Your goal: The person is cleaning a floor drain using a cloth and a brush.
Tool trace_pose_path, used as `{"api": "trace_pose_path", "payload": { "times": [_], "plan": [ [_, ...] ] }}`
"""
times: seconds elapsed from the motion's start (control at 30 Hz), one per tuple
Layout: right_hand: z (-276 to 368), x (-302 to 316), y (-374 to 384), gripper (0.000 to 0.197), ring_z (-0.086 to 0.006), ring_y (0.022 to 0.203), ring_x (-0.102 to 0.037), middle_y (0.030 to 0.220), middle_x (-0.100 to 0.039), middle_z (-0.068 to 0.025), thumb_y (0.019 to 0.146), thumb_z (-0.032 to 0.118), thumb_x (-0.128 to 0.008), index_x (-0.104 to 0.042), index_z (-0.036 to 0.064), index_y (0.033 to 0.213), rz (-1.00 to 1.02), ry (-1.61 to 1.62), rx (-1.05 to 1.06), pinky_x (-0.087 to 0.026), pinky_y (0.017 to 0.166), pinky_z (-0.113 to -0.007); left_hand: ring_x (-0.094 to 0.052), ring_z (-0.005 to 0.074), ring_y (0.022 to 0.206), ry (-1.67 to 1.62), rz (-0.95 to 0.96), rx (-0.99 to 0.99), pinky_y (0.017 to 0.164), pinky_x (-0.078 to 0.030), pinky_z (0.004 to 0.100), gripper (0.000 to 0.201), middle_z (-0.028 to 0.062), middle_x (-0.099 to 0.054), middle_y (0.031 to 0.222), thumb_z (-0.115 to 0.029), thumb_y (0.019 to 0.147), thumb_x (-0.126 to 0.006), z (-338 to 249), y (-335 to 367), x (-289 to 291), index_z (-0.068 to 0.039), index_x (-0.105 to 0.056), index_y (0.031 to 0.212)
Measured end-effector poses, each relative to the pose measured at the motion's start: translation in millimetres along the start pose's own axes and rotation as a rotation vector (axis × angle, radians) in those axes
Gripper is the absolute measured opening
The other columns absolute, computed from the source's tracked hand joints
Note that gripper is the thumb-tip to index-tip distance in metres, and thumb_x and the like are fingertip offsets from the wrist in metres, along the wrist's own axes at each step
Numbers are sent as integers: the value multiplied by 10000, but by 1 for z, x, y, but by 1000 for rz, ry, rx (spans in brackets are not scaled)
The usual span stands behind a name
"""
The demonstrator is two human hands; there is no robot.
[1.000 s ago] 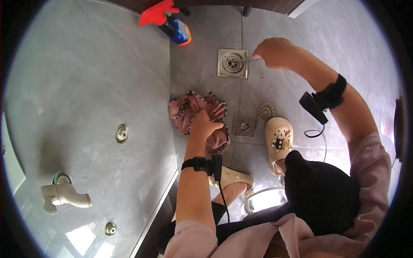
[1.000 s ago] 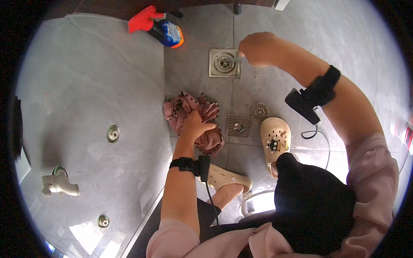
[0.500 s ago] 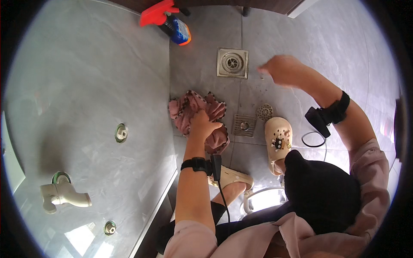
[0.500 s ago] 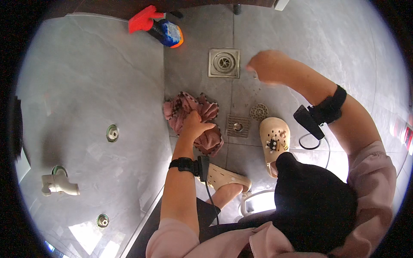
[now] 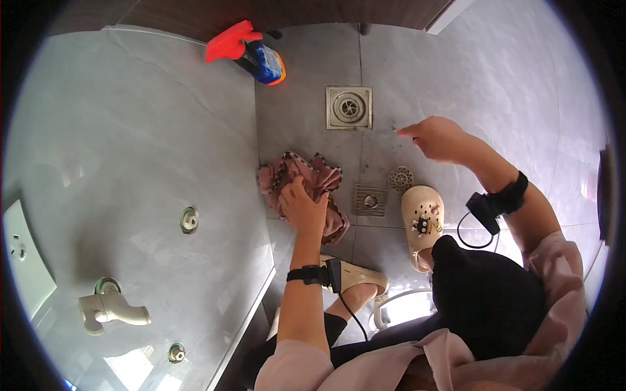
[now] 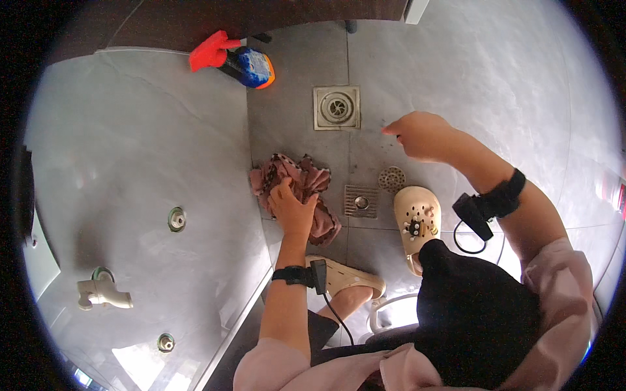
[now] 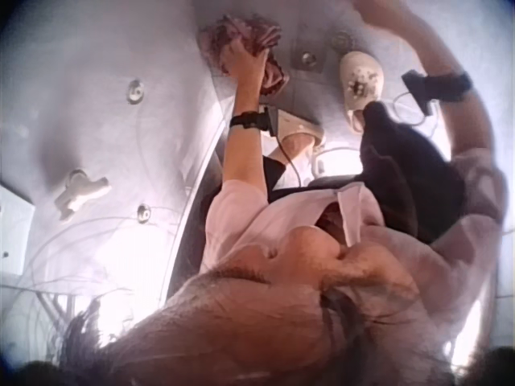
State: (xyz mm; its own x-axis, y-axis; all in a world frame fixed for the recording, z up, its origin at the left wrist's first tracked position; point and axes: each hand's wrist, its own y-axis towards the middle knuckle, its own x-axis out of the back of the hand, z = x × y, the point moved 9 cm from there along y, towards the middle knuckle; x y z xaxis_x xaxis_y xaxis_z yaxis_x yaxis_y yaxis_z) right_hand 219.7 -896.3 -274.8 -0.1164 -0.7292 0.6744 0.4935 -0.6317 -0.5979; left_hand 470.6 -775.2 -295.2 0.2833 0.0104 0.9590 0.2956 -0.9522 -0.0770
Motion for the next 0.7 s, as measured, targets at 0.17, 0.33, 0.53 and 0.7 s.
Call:
{"api": "trace_pose_path", "payload": {
  "times": [0.17, 0.33, 0.53, 0.7],
  "plan": [
    [-23, 23, -15, 395, -331, 655, -526, 715, -551, -182, 792, 27, -486, -492, 120, 1175, -217, 223, -66, -405, 590, -383, -431, 342, 983, 136, 120, 59, 854, -353, 434, 379, 114, -455, 1028, -203, 714, -586, 15, 20, -12, -102, -466, 1059],
    [-40, 21, -28, 366, -327, 669, -540, 749, -569, -182, 796, 46, -480, -507, 114, 1155, -264, 325, -102, -415, 613, -381, -472, 373, 923, -117, 12, 22, 774, -405, 445, 287, 146, -468, 1030, -143, 746, -507, 21, 83, -1, -86, -472, 1026],
    [-45, 21, -37, 360, -316, 624, -527, 711, -553, -188, 796, 46, -485, -503, 92, 1152, -358, 394, -29, -423, 604, -362, -486, 373, 931, -5, -121, -61, 760, -432, 448, 284, 179, -469, 1008, -96, 784, -498, -19, 167, 13, -42, -421, 1052],
    [-59, 14, -43, 352, -311, 611, -528, 697, -546, -195, 798, 43, -489, -505, 86, 1147, -306, 425, -141, -425, 596, -349, -483, 355, 997, -190, -60, 97, 824, -421, 420, 312, 192, -434, 1106, -128, 807, -486, -6, 205, 8, -2, -390, 1076]
  ]
}}
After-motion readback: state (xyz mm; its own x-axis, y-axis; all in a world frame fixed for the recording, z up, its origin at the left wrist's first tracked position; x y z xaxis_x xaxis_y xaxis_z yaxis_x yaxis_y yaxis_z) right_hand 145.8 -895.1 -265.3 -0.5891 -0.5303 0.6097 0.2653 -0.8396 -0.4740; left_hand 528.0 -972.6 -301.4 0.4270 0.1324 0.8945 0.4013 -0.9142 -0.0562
